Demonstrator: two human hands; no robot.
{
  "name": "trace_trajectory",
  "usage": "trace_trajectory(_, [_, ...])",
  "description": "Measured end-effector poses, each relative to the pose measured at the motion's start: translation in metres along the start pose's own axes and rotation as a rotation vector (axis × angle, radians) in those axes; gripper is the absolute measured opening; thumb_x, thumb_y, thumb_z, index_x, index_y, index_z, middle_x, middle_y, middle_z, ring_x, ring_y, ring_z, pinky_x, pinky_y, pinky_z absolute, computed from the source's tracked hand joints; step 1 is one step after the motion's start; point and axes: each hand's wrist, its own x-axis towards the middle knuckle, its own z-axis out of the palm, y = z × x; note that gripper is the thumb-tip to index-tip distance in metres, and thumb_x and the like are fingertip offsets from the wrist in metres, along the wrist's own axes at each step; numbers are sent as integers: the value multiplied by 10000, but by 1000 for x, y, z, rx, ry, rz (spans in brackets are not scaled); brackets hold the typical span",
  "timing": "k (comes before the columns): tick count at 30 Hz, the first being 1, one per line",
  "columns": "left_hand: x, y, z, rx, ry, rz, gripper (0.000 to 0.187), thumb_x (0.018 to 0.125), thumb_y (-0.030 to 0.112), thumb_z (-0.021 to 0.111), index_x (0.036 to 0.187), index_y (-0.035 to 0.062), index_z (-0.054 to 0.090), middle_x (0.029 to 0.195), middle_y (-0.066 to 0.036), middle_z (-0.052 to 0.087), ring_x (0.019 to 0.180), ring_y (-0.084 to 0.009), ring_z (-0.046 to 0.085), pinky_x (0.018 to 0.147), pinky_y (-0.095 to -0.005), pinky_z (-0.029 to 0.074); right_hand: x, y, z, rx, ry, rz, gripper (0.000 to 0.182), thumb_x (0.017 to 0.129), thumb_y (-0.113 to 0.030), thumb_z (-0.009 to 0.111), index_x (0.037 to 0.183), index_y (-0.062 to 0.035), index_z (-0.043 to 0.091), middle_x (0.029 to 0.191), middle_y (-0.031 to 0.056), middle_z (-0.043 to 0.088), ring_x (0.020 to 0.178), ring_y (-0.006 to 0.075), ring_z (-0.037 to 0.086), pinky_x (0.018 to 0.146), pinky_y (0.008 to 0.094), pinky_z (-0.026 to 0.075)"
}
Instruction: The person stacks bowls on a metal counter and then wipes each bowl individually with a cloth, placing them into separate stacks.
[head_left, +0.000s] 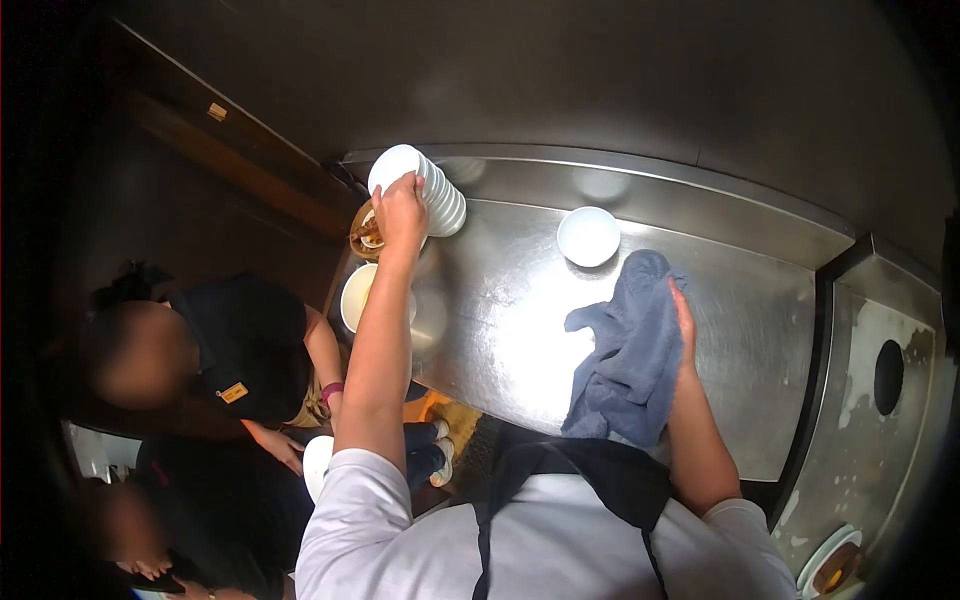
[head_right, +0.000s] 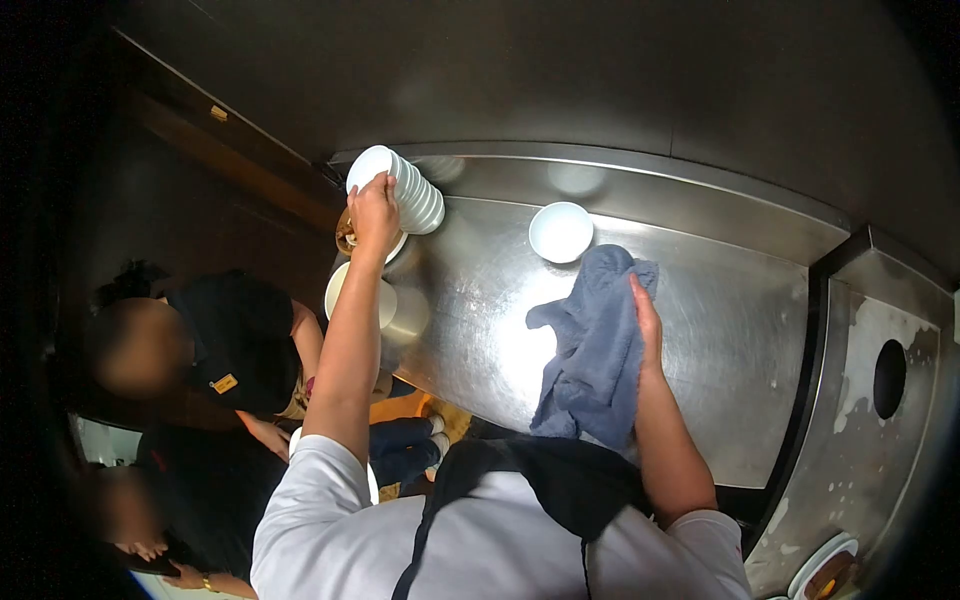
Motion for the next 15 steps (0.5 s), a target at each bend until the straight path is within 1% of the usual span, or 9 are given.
trace_trajectory(1, [1,-2,3,-21,30,12,268,913,259,602,1063,44,656,1015,-197,672,1007,-356,618,1020,-547,354,2,-1,-2,31,-10,-17,550,947,-431,546,1234,39,556,1142,139,630,1011,236,644,879,350,544])
trace_trajectory(2, [0,-2,6,16,128,36,313,917,276,597,1114,35,632,1070,-190,655,1058,-355,595,1040,-549,334,4,-1,-3,53,-15,-25,541,948,-430,542,1229,33,562,1140,136,631,1013,235,643,885,352,542])
trace_trajectory(4, [-1,20,-2,85,321,90,413,925,311,589,1215,17,583,1181,-176,621,1159,-354,549,1082,-555,293,7,-2,-2,100,-21,-44,524,951,-430,534,1217,20,573,1137,130,634,1016,234,641,896,356,536])
trace_trajectory(5, [-3,31,-7,-15,295,113,461,899,310,632,1239,9,556,1225,-162,604,1197,-383,522,1093,-534,295,11,-3,-4,107,-37,-57,518,952,-430,530,1212,16,576,1136,130,635,1013,232,641,895,355,536])
trace_trajectory(7, [-20,64,-9,-451,78,180,471,865,283,676,1238,20,563,1215,-160,610,1226,-359,513,1109,-515,288,15,-5,-6,108,-64,-81,506,956,-429,521,1201,9,582,1135,128,636,1007,228,643,895,352,536])
trace_trajectory(9, [-46,85,18,-495,-144,487,468,838,261,704,1222,24,578,1212,-156,612,1238,-335,512,1121,-505,288,21,-5,1,102,-14,-125,487,962,-421,514,1193,2,585,1131,122,637,1003,224,643,893,345,535])
trace_trajectory(11, [-75,116,27,-525,-305,587,412,836,205,696,1203,47,598,1209,-133,622,1217,-312,535,1139,-521,271,23,-4,4,89,3,-157,473,969,-414,506,1186,-3,588,1124,117,638,995,219,643,891,340,534])
trace_trajectory(14, [-102,135,51,-455,-420,565,362,846,193,679,1177,64,609,1238,-125,610,1229,-312,526,1148,-523,254,22,-6,4,69,5,-190,456,980,-404,494,1178,-5,591,1108,110,641,977,215,644,882,331,532])
trace_trajectory(15, [-99,134,56,-434,-528,545,285,848,174,666,1107,61,629,1157,-131,648,1224,-315,535,1156,-535,227,21,-6,2,70,21,-197,450,985,-399,492,1176,-4,591,1104,109,641,970,216,645,877,327,530])
